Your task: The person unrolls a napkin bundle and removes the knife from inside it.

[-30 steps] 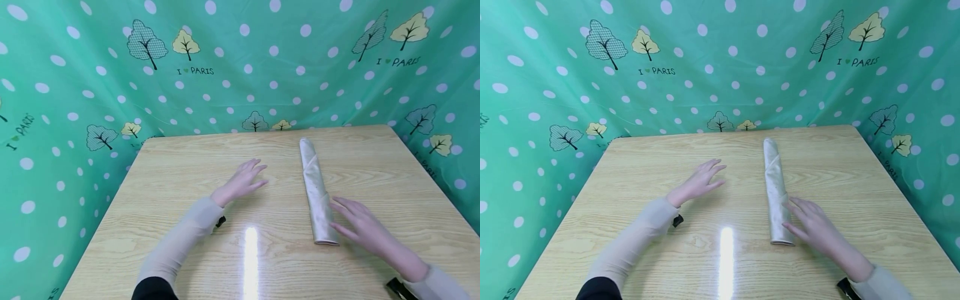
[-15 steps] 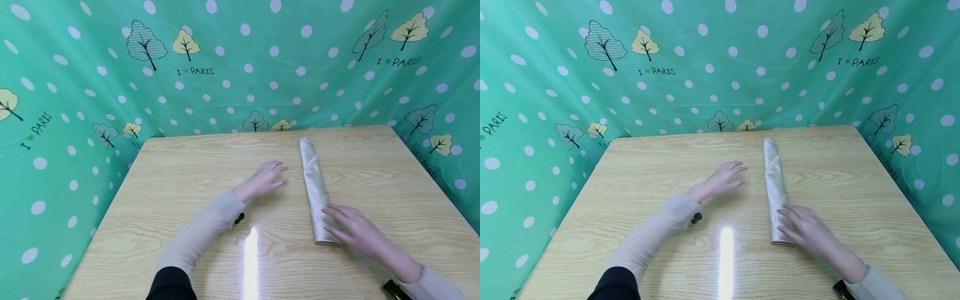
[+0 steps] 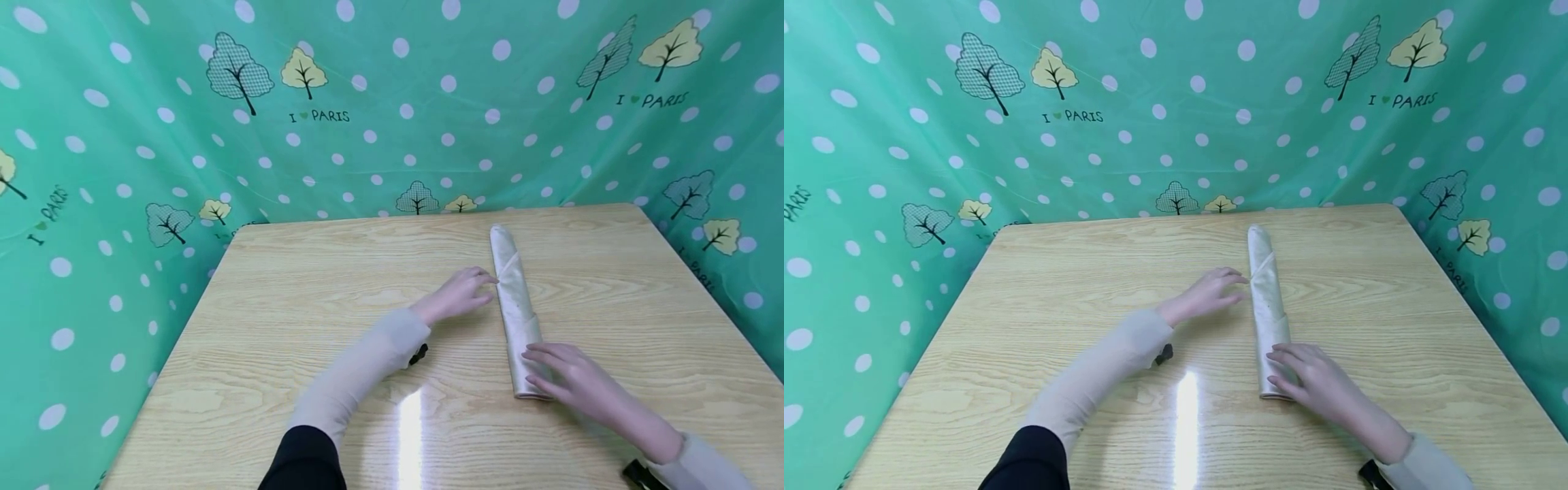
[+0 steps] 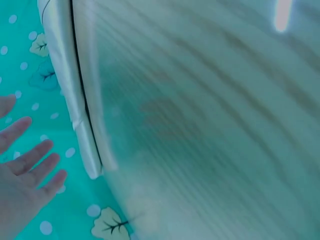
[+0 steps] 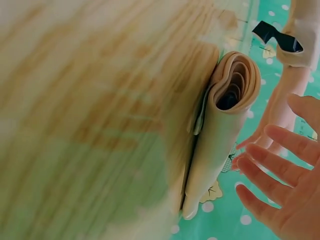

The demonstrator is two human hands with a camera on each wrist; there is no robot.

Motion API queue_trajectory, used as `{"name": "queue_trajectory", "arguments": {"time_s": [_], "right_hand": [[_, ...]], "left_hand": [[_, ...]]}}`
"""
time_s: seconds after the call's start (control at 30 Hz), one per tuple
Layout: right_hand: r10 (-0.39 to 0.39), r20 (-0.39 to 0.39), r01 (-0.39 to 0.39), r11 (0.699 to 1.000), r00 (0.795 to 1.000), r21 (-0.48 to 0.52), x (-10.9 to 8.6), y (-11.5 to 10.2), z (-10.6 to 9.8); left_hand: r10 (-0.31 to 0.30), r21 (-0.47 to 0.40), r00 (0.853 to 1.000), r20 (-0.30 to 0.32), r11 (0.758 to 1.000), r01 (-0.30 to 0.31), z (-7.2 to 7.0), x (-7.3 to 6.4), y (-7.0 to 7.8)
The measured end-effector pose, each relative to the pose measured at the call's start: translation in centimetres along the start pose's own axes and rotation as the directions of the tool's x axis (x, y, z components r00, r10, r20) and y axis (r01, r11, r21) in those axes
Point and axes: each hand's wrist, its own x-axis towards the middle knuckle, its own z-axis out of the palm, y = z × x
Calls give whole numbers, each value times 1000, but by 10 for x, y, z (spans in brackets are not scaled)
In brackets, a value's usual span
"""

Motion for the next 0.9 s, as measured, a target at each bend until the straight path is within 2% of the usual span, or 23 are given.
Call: {"name": "queue_trajectory", "arguments": {"time_s": [0.17,0.37,0.4,0.6,0.67,0.9], "right_hand": [[1,25,-1,1000,1000,-6,0,-1,1],[12,41,-12,1000,999,-2,-2,-1,3],[15,45,-15,1000,999,2,-2,-1,4],[39,75,-41,999,996,19,-5,-1,5],[32,70,-34,999,997,21,-6,-1,6],[37,84,-39,999,996,28,-7,0,8]], "left_hand": [[30,-15,1000,1,999,-30,9,8,4],[5,-102,998,58,995,1,15,18,7],[10,-114,998,56,993,-3,21,22,3],[10,-186,996,90,983,7,30,30,5],[12,-201,994,105,980,10,28,30,11],[24,-176,992,126,984,-1,34,35,14]]}}
